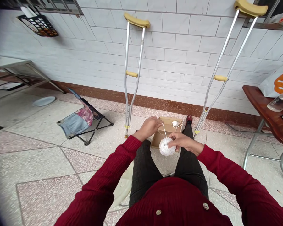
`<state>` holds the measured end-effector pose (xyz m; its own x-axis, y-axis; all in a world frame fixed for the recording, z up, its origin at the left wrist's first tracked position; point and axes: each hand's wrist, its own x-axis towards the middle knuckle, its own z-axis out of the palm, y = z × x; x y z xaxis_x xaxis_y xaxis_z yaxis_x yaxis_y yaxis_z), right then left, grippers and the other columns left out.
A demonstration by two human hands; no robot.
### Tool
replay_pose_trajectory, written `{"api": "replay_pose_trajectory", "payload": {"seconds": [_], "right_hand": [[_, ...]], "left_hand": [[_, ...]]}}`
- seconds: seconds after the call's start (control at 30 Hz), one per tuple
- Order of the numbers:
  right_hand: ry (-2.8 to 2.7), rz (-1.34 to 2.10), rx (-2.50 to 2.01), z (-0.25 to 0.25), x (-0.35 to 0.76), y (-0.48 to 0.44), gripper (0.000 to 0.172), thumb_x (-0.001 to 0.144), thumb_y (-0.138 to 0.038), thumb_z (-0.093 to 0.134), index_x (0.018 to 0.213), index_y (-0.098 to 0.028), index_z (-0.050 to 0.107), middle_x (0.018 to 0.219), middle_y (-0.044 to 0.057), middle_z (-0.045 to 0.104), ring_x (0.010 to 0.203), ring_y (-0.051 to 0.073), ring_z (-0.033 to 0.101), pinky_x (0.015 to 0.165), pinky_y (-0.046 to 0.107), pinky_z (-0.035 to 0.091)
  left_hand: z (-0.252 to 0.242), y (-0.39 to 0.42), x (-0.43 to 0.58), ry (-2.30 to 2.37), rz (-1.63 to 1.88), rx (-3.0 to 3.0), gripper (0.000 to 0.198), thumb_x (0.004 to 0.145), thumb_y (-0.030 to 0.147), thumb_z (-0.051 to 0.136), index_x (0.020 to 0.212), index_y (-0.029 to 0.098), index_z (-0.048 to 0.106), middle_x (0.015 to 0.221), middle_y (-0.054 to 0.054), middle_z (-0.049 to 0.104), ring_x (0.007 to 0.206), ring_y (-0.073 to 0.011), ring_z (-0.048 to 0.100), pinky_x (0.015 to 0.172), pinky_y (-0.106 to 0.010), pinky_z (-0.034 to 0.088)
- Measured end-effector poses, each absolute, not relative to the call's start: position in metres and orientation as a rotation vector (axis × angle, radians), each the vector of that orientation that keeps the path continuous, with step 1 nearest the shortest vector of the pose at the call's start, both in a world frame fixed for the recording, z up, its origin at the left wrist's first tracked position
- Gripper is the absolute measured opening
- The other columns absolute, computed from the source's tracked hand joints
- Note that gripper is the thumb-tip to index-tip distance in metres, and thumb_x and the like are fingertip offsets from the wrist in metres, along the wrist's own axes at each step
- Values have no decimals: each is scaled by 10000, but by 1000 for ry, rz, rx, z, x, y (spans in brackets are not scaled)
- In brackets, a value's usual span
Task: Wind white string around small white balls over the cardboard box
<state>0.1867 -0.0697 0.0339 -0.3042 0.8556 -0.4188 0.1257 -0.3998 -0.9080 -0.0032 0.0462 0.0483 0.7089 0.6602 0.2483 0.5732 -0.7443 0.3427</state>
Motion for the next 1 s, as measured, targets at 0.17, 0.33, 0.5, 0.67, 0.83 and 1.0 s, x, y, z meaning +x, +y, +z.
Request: {"api": "replay_pose_trajectory", "payload": {"seconds": [0.17, 0.33, 0.5, 0.67, 0.83, 1.0], "right_hand": [[-1274, 1397, -1808, -16, 196, -41, 334, 567, -244, 773, 811, -165, 559, 548, -55, 557, 420, 73, 479, 344, 160, 335], [-1111, 1089, -1755, -1, 210, 3, 289, 631, -282, 721, 842, -147, 578, 613, -42, 559, 460, 64, 481, 373, 149, 341], [-1091, 1338, -1376, 55, 213, 5, 408, 573, -222, 752, 948, -168, 601, 852, 21, 619, 653, 131, 599, 457, 202, 499], [-1123, 1566, -1154, 96, 207, -20, 428, 583, -207, 747, 990, -185, 615, 902, 28, 630, 703, 144, 607, 523, 238, 543], [-1258, 1677, -1138, 85, 191, -54, 486, 570, -147, 729, 1042, -206, 631, 955, 31, 645, 763, 155, 623, 571, 232, 535], [-1315, 1861, -1294, 27, 176, -78, 482, 531, -126, 708, 1004, -189, 636, 832, 1, 638, 692, 142, 607, 501, 207, 506]], "left_hand": [[60, 39, 4, 1043, 488, 2738, 264, 896, 265, 510, 716, 171, 679, 717, -73, 666, 770, -210, 593, 707, -282, 390], [45, 3, 13, 895, 489, 2351, 300, 911, 265, 478, 715, 168, 682, 631, 3, 640, 593, -127, 548, 605, -225, 356], [16, -13, 2, 865, 573, 2103, 378, 930, 315, 445, 665, 147, 655, 613, 17, 608, 589, -114, 516, 605, -215, 354], [-12, -13, -2, 843, 614, 1999, 361, 922, 329, 462, 698, 145, 677, 681, 2, 648, 656, -129, 555, 667, -222, 399], [-16, 7, -1, 915, 614, 2071, 297, 885, 249, 486, 705, 124, 687, 676, -15, 660, 658, -147, 571, 637, -226, 404], [11, 39, -10, 973, 522, 2449, 260, 890, 236, 487, 750, 164, 694, 736, -35, 684, 724, -162, 607, 668, -229, 395]]}}
